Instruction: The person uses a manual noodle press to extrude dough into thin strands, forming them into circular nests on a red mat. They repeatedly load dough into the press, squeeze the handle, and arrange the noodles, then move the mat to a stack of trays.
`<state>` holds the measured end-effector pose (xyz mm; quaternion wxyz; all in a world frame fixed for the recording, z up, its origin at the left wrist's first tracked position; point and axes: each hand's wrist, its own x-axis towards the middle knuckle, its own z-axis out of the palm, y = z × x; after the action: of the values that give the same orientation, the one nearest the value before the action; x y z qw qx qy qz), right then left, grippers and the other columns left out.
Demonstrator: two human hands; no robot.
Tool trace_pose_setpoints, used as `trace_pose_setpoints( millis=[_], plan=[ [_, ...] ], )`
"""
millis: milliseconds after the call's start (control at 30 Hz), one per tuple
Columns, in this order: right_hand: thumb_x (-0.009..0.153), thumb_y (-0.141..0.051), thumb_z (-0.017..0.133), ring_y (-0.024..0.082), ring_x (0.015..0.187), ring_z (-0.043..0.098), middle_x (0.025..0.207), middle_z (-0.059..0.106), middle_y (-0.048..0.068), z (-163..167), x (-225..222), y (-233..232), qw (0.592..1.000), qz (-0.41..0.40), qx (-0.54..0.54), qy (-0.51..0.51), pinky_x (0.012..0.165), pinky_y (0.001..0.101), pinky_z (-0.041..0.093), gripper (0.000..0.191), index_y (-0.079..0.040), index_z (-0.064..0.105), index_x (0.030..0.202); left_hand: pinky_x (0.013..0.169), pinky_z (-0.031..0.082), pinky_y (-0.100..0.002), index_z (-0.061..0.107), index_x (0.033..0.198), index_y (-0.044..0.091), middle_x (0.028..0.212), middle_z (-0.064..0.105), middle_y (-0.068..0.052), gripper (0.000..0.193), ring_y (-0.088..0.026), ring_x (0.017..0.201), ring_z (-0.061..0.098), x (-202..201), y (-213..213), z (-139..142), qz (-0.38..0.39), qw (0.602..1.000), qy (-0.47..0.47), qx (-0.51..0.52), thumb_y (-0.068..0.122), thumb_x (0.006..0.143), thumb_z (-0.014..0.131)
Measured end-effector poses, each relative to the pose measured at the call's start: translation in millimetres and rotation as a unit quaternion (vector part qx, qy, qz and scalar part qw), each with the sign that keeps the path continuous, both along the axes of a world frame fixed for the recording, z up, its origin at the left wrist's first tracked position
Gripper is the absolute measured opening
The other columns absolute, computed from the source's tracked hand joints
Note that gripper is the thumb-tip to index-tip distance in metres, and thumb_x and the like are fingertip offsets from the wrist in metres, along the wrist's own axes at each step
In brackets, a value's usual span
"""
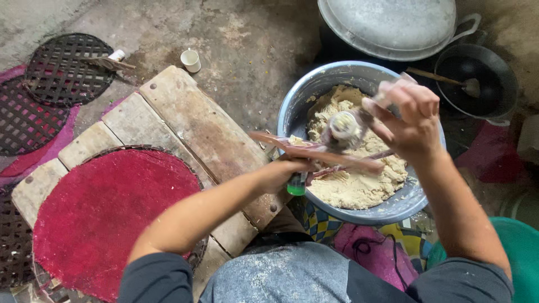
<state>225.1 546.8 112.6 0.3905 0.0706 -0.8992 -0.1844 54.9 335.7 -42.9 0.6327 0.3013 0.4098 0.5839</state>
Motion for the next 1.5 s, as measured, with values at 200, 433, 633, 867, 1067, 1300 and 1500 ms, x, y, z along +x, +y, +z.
trace_pose_setpoints(
  millis=[200,433,633,867,1067,1300,1500],
  plan=[
    [0.094,-0.015,0.070,0.017,0.126,0.062,0.133,0.064,0.014,-31.5,1.9,-36.1,0.444,0.219,-0.863,-0.101,0.110,0.0286,0.050,0.039,-0.002,0.066,0.131,0.092,0.055,-0.039,0.069,0.113,0.008,0.112,0.072,-0.010,0.027,-0.025,0.108,0.068,-11.4,-0.9,14.0,0.228,0.825,0.509,0.087,0.021,0.090,0.074],
    [0.101,0.002,0.069,0.015,0.091,0.067,0.105,0.073,0.012,-34.1,-3.9,-41.5,0.608,0.186,-0.767,-0.082,0.085,0.0293,0.054,0.018,0.006,0.070,0.118,0.091,0.055,-0.045,0.059,0.123,-0.002,0.121,0.064,-0.024,0.054,-0.036,0.111,0.063,-20.4,-18.8,63.5,0.394,0.678,0.605,0.137,0.027,0.082,0.081],
    [0.086,-0.006,0.078,0.019,0.088,0.070,0.105,0.071,0.011,-11.8,-42.3,-83.4,0.841,0.181,-0.458,-0.223,0.079,0.0317,0.057,0.028,-0.002,0.071,0.113,0.089,0.058,-0.044,0.049,0.145,-0.002,0.123,0.063,-0.020,0.064,-0.034,0.109,0.066,-10.9,-17.3,64.1,0.313,0.744,0.589,0.045,0.022,0.091,0.074],
    [0.085,0.006,0.063,0.026,0.108,0.067,0.112,0.072,0.009,0.3,-56.8,-99.1,0.860,0.197,-0.411,-0.228,0.095,0.0391,0.054,0.030,-0.003,0.073,0.112,0.088,0.057,-0.042,0.052,0.130,-0.002,0.129,0.060,-0.023,0.054,-0.033,0.111,0.064,-16.4,-22.0,62.9,0.334,0.643,0.675,0.140,0.024,0.091,0.079],
    [0.088,0.009,0.056,0.032,0.109,0.057,0.112,0.062,0.015,-5.5,-46.4,-89.2,0.918,0.097,-0.357,-0.142,0.088,0.0416,0.053,0.030,-0.008,0.075,0.104,0.086,0.060,-0.039,0.056,0.131,-0.002,0.112,0.069,-0.017,0.059,-0.025,0.100,0.069,-16.3,-28.6,55.3,0.303,0.812,0.499,0.011,0.030,0.086,0.079],
    [0.083,-0.010,0.064,0.028,0.103,0.065,0.108,0.067,0.010,-100.9,9.0,-6.2,0.836,-0.202,-0.173,-0.481,0.079,0.0422,0.055,0.029,-0.010,0.071,0.111,0.070,0.055,-0.030,0.060,0.119,0.000,0.100,0.066,-0.008,0.028,-0.015,0.084,0.065,-53.5,-85.0,22.6,0.361,0.825,0.434,-0.001,0.015,0.097,0.070],
    [0.090,-0.014,0.062,0.029,0.089,0.069,0.099,0.068,0.011,-138.1,20.3,15.6,0.801,-0.198,-0.088,-0.558,0.072,0.0438,0.058,0.023,-0.006,0.065,0.111,0.052,0.048,-0.027,0.062,0.112,0.006,0.085,0.064,-0.004,0.021,-0.010,0.065,0.060,-40.5,-88.4,-4.1,0.315,0.898,0.299,-0.077,0.020,0.097,0.067]
  ],
)
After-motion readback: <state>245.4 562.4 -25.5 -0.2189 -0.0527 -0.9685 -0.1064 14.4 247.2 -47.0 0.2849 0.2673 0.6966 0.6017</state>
